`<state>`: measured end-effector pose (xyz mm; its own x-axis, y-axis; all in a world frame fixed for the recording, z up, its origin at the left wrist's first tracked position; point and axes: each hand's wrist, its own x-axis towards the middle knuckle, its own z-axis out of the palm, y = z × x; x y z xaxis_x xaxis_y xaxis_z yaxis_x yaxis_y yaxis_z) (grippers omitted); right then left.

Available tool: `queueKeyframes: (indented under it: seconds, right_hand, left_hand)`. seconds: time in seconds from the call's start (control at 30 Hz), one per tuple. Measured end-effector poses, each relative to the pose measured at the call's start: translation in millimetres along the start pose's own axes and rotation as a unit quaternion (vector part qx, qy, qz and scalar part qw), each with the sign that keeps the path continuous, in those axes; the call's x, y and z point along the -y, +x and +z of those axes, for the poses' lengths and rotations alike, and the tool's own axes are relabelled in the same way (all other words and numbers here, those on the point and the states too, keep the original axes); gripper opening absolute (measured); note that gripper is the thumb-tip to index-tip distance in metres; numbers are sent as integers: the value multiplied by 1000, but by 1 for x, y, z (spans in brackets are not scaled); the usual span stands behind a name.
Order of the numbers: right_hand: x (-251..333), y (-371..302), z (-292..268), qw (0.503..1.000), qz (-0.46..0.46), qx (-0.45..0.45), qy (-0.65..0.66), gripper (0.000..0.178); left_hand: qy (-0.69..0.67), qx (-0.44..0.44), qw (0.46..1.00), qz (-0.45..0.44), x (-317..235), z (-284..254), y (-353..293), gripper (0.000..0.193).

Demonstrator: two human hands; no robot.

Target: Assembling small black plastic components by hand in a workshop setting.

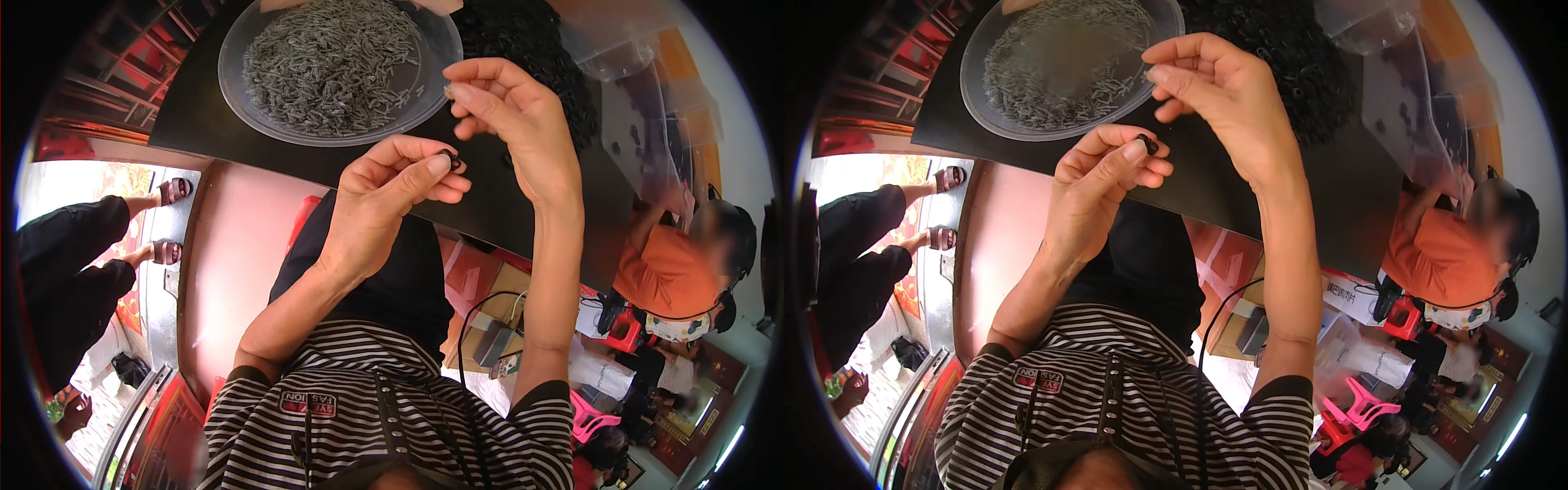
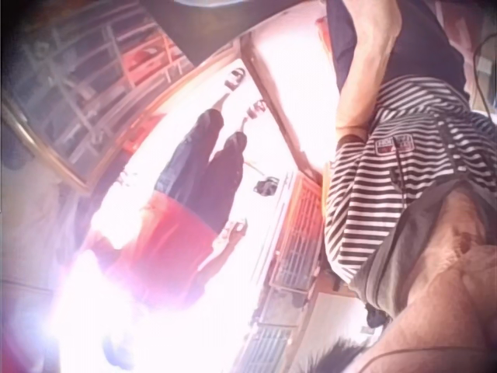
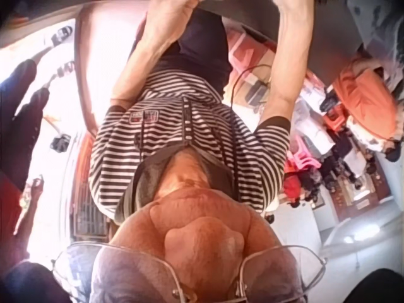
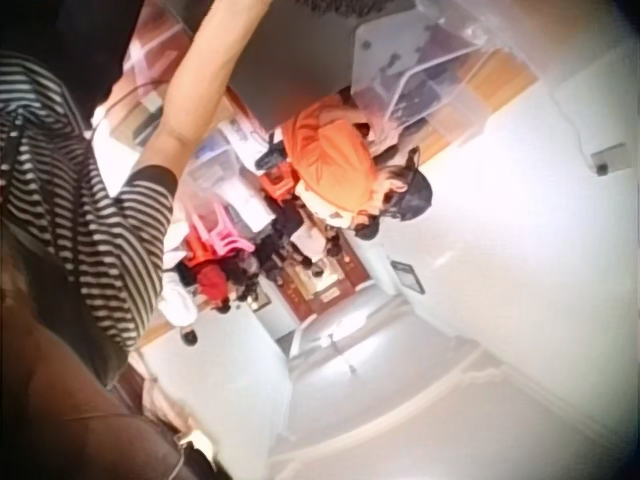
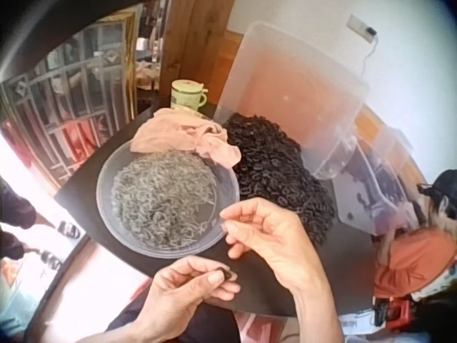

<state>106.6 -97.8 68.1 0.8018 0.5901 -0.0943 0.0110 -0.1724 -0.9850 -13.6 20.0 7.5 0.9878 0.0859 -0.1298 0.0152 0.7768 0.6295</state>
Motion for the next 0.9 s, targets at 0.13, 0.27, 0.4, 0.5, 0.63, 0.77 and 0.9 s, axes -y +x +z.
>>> queueKeyframes:
  seconds: [0.13,0.27,0.4,0.5,0.63,0.77,0.9]
  right_hand:
    - [3,-29,1,1000,-14,-18,-13,17]
    - [1,-50,-2,997,8,-42,-62,13]
    - [-4,-57,-8,1000,19,-20,-6,13]
    - [-9,-61,-12,998,19,-13,63,14]
    - [-21,-66,-15,990,34,-39,130,15]
    - [-38,-73,-11,971,63,-73,217,20]
    - [-42,-77,-13,957,98,-87,258,22]
  left_hand:
    - [7,1,1000,14,1,1,1,16]
    - [36,-12,997,69,6,9,0,15]
    - [30,33,997,69,11,10,0,15]
    - [18,31,998,47,12,13,1,14]
    - [9,39,998,47,17,14,3,14]
    - [-51,26,998,-2,22,14,9,14]
    - [-73,32,997,-19,26,15,13,14]
